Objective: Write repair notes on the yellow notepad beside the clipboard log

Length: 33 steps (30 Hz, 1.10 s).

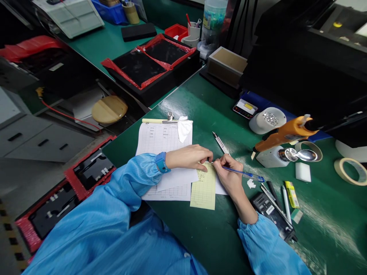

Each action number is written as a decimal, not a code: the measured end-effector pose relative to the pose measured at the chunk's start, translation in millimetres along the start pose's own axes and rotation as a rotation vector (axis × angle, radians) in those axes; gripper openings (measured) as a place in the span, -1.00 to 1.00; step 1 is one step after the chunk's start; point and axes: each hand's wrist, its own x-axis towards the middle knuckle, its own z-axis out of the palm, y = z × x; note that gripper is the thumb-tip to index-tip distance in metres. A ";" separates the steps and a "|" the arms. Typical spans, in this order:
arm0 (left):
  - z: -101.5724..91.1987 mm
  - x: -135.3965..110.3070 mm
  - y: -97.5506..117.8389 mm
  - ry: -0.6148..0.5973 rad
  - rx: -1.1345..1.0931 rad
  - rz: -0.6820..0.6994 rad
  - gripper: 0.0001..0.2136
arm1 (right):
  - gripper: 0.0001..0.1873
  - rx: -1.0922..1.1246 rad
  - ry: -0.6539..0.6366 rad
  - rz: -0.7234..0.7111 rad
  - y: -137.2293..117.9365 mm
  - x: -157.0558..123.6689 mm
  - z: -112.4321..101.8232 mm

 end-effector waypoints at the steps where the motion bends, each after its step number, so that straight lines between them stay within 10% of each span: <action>1: 0.5 0.0 -0.7 0.005 0.003 0.006 -0.76 | -0.60 -0.004 -0.010 0.003 0.3 0.0 -0.2; 33: -0.5 -1.2 0.5 0.022 -0.023 0.008 -0.76 | -0.64 0.013 0.015 0.024 -0.8 -0.1 1.5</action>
